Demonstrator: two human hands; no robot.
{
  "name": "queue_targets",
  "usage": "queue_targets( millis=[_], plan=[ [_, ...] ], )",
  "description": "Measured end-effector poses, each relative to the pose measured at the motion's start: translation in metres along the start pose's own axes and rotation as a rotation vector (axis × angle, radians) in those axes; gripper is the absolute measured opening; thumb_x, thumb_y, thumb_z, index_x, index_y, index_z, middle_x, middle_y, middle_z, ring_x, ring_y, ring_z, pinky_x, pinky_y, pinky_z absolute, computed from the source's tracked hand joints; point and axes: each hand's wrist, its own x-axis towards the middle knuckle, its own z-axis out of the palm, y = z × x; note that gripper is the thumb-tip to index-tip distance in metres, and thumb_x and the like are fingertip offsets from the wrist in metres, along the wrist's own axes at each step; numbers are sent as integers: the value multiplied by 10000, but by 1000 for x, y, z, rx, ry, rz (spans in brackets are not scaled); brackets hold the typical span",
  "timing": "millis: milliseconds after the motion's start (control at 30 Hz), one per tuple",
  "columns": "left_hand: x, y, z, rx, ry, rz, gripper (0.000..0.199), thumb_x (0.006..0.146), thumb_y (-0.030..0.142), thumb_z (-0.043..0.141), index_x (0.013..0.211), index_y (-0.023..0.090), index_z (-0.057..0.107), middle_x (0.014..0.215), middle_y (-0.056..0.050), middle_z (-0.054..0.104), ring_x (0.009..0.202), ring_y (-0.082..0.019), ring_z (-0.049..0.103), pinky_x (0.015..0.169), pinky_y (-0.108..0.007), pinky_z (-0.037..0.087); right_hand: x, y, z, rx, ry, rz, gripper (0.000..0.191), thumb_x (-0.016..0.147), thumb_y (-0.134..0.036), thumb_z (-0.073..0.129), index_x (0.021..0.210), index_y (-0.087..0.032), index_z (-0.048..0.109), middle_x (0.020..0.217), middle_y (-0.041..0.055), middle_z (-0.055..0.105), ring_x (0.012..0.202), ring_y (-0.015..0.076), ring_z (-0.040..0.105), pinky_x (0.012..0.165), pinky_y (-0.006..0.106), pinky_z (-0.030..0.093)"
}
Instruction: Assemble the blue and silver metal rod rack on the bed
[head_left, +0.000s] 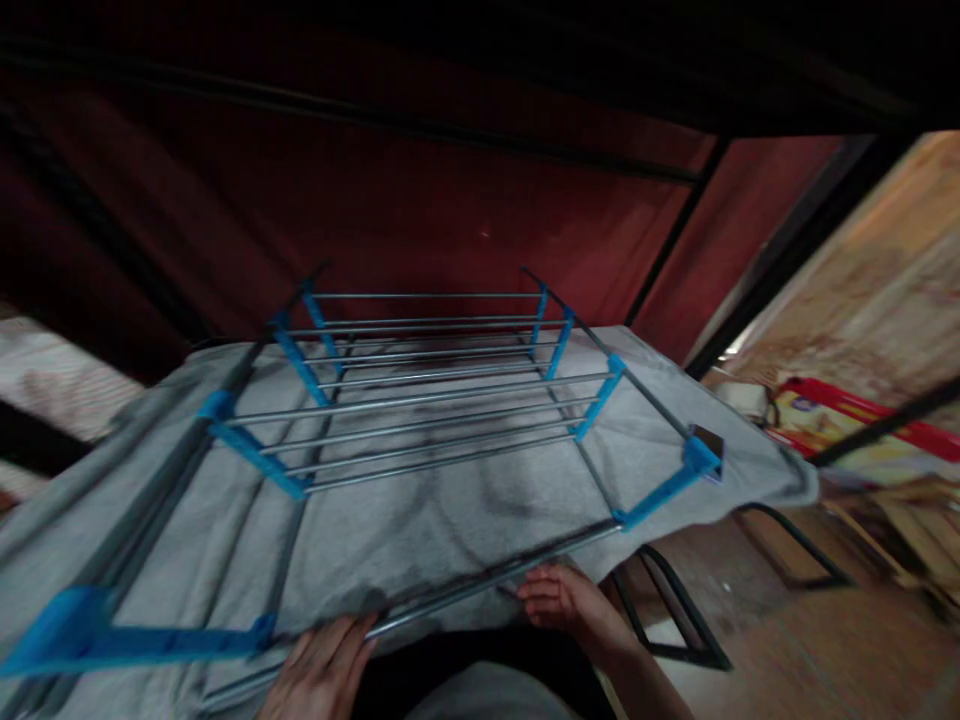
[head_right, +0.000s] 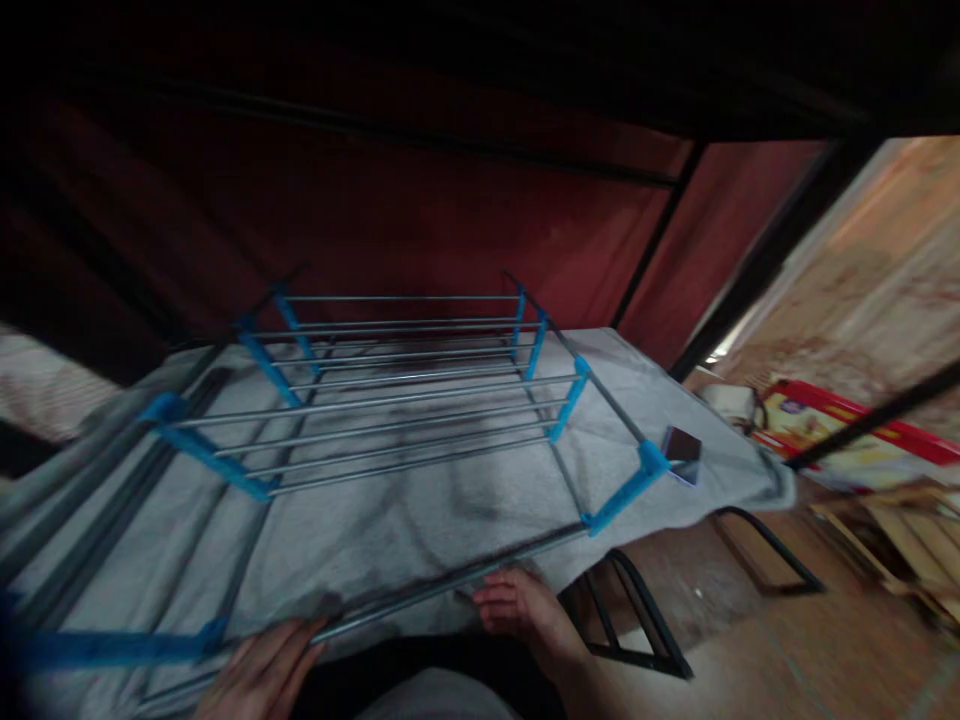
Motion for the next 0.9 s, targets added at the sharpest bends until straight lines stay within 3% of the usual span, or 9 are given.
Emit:
queue_targets(
  millis=[67, 233, 333, 500, 600, 767, 833, 900],
  plan=[
    [13, 19, -16, 41, 6, -44, 392, 1079, 385, 392, 1183, 252, 745, 1069, -28, 797, 949, -189, 744, 881, -318, 551, -5, -2, 1, -111, -28, 52, 538, 650, -579, 865, 916, -130, 735, 977, 163, 789, 783, 237, 742, 767, 369, 567],
    [35, 45, -36, 11, -248, -250, 332, 1047, 185, 422, 1242, 193, 692, 1133, -76, 755, 1050, -233, 705, 1009, -413, 503, -2, -13, 9, -246, -122, -17, 578, 661, -636, 871, 978, -164, 765, 1039, 166, 790, 913, 291, 753, 850, 418, 588],
    [39, 50, -41, -46, -348, -327, 328, 1032, 153, 447, 1270, 203, 668, 1151, -70, 735, 1080, -239, 675, 1034, -428, 476, 4, -18, 14, -379, -120, -156, 535, 785, -649, 779, 1062, -192, 760, 1135, 142, 778, 1058, 298, 732, 965, 418, 570],
    [48, 55, -49, -63, -419, -321, 358, 1014, 102, 437, 1287, 189, 651, 1112, -68, 724, 1049, -240, 647, 1020, -403, 460, 22, -14, 22, -795, -86, -472, 464, 903, -643, 625, 1037, -217, 752, 1069, 98, 782, 1019, 269, 736, 925, 359, 584],
    [51, 57, -52, -48, -446, -323, 380, 1019, 90, 393, 1278, 178, 657, 1101, -79, 718, 1043, -243, 643, 1017, -407, 458, 31, -6, 30, -1088, -141, -685, 396, 1000, -550, 506, 1129, -252, 733, 1138, 75, 772, 1079, 245, 727, 958, 352, 577],
    [51, 59, -47, -45, -430, -333, 371, 1013, 87, 416, 1271, 198, 659, 1086, -68, 718, 994, -232, 654, 972, -397, 489, 41, 17, 40, -1586, -338, -1066, 384, 1057, -361, 460, 1393, -271, 624, 1330, 61, 718, 1210, 228, 684, 1044, 383, 556],
    [47, 60, -43, -39, -341, -330, 337, 1010, 103, 457, 1261, 200, 660, 1118, -67, 720, 1023, -231, 659, 986, -396, 491, 47, 25, 39, -1706, -338, -1212, 410, 1056, -258, 435, 1431, -261, 600, 1344, 60, 713, 1206, 218, 686, 1027, 371, 565],
    [39, 60, -42, -38, -181, -320, 287, 1016, 160, 505, 1257, 199, 655, 1180, -75, 716, 1099, -239, 653, 1040, -413, 473, 52, 31, 37, -1774, -329, -1298, 473, 1038, -159, 397, 1457, -273, 582, 1362, 45, 705, 1210, 201, 682, 1021, 353, 565]
  ],
)
